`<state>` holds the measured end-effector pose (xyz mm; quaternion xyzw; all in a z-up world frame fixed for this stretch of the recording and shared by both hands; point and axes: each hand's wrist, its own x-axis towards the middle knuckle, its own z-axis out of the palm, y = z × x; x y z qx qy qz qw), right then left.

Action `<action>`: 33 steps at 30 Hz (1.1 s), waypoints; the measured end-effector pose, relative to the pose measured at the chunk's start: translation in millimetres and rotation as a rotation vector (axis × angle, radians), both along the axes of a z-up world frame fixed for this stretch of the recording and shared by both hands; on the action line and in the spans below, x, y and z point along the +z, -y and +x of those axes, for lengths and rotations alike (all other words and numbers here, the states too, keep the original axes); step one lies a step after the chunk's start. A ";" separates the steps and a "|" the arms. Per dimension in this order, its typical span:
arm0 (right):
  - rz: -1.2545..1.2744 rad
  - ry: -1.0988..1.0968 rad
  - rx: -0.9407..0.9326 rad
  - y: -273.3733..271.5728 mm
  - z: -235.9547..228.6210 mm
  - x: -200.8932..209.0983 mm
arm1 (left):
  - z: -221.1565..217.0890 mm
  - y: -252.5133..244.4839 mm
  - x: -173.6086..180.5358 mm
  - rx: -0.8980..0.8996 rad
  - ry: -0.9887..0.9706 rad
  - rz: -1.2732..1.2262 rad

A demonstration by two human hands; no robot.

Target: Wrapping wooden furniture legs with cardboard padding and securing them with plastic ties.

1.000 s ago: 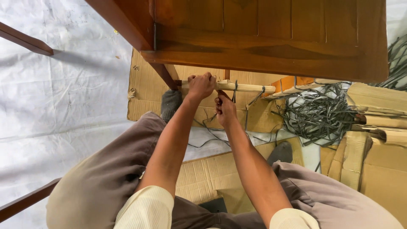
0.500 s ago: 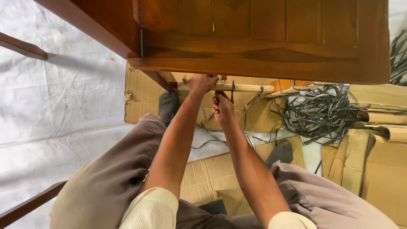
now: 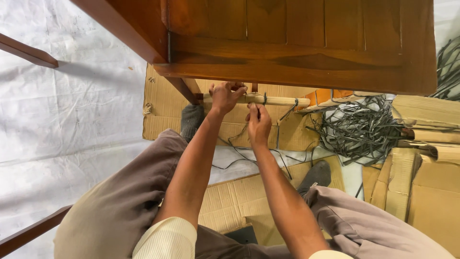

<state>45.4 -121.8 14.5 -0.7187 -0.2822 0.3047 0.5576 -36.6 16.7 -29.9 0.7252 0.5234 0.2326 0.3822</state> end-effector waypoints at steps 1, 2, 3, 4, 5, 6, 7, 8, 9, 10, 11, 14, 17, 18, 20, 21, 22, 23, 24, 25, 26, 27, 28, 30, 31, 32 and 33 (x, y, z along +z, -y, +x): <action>-0.001 0.002 0.001 -7.5 5.9 6.0 | -1.7 1.4 3.9 0.001 0.002 -0.001; -0.060 0.061 0.036 -15.0 11.8 12.0 | -3.4 2.8 7.7 -0.031 0.024 0.002; -0.119 0.120 0.072 -22.8 17.5 17.9 | -5.5 4.1 11.5 -0.062 0.045 0.006; -0.119 0.122 0.075 -31.3 25.4 14.8 | -6.8 5.2 14.7 -0.059 0.047 0.006; -0.134 0.141 0.118 -40.5 33.1 11.8 | -8.1 5.6 18.1 -0.089 0.053 0.003; -0.149 0.161 0.161 -49.8 40.9 8.9 | -9.4 6.0 21.6 -0.120 0.058 0.002; -0.147 0.161 0.165 -58.1 46.9 4.9 | -10.5 6.0 19.9 -0.115 0.058 0.003; -0.138 0.291 0.215 -66.5 53.0 0.9 | -11.5 5.9 18.1 -0.136 0.059 0.003; -0.129 0.419 0.266 -75.0 58.6 -3.5 | -12.8 5.8 16.2 -0.158 0.059 0.003; -0.127 0.418 0.269 -78.9 60.9 -3.6 | -14.1 6.7 19.7 -0.154 0.057 0.004; -0.151 0.386 0.348 -83.1 63.3 -3.8 | -15.2 7.1 23.3 -0.177 0.048 -0.002; -0.206 0.391 0.488 -92.3 73.1 -17.3 | -15.0 8.7 24.8 -0.217 0.040 0.003; -0.240 0.438 0.559 -95.6 78.2 -30.2 | -15.1 11.0 22.1 -0.250 0.039 0.026; -0.238 0.451 0.570 -96.0 79.4 -32.9 | -15.0 12.0 21.6 -0.262 0.041 0.044; -0.242 0.466 0.566 -94.2 78.6 -29.4 | -14.4 13.3 20.4 -0.271 0.004 0.043; -0.240 0.485 0.564 -94.8 78.8 -26.8 | -13.6 12.6 20.6 -0.276 -0.032 0.047; -0.240 0.486 0.563 -93.2 74.9 -18.5 | -13.2 12.3 19.0 -0.277 -0.032 0.048; -0.246 0.485 0.516 -90.6 71.3 -10.4 | -12.5 12.6 17.4 -0.277 -0.064 0.054; -0.251 0.484 0.470 -88.0 67.8 -2.1 | -11.7 12.9 15.8 -0.277 -0.096 0.060; -0.250 0.484 0.466 -86.1 66.7 -3.0 | -11.6 11.7 14.3 -0.280 -0.096 0.062; -0.307 0.256 0.430 -84.3 65.6 -3.9 | -11.4 10.3 12.8 -0.276 -0.104 0.066; -0.361 0.027 0.392 -81.3 64.7 -5.2 | -11.1 10.3 10.9 -0.271 -0.112 0.067; -0.362 0.026 0.388 -71.8 59.6 -0.5 | -10.7 11.3 12.2 -0.275 -0.111 0.067; -0.134 -0.148 0.171 -55.2 49.1 9.0 | -10.1 10.9 15.3 -0.265 -0.107 0.066; -0.135 -0.149 0.170 -43.7 42.5 6.8 | -10.6 11.1 14.0 -0.266 -0.107 0.064; -0.098 -0.039 0.132 -32.3 35.9 4.5 | -11.1 11.3 12.7 -0.262 -0.099 0.071; -0.063 0.072 0.091 -20.6 29.5 2.3 | -11.1 11.5 11.4 -0.259 -0.090 0.078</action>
